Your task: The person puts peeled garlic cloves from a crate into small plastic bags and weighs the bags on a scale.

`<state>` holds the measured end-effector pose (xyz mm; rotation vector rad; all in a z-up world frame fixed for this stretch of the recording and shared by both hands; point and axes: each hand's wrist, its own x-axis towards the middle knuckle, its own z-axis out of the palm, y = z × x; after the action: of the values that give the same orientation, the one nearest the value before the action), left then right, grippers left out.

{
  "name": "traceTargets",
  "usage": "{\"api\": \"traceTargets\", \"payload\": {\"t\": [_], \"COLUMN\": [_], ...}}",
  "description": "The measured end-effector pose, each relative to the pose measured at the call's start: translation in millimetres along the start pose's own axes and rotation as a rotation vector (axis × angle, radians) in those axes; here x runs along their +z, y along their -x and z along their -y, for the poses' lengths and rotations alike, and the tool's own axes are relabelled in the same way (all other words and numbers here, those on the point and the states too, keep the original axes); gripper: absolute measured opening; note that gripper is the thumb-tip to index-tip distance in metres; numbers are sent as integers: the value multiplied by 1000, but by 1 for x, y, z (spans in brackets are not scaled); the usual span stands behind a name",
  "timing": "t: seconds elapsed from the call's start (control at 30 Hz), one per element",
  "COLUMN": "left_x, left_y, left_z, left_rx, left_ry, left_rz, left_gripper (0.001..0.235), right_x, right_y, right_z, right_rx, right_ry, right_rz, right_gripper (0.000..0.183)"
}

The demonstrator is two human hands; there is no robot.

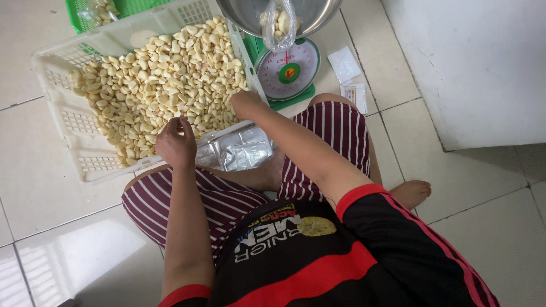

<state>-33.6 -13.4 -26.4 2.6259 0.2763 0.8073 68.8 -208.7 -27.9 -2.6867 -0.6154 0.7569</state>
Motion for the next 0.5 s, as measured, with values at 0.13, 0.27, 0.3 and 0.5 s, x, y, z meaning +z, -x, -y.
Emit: {"api": "traceTargets", "payload": {"t": [0.13, 0.27, 0.3, 0.5], "left_x": [2, 6, 6, 17], "left_y": [1, 2, 3, 6], "left_z": [1, 5, 5, 18], "left_rx": [6, 13, 12, 24], "left_ry": [0, 17, 17, 4], "left_rz": [-12, -38, -37, -54], "left_gripper": [17, 16, 16, 18], "right_x": [-7, -17, -17, -24], "right_y": [7, 24, 29, 62], "right_z": [6, 10, 13, 19], "right_rx": [-53, -365, -365, -743], "right_ry": [-82, -373, -373, -553], "right_rz": [-176, -467, -465, -1027], "right_gripper": [6, 7, 7, 18]}}
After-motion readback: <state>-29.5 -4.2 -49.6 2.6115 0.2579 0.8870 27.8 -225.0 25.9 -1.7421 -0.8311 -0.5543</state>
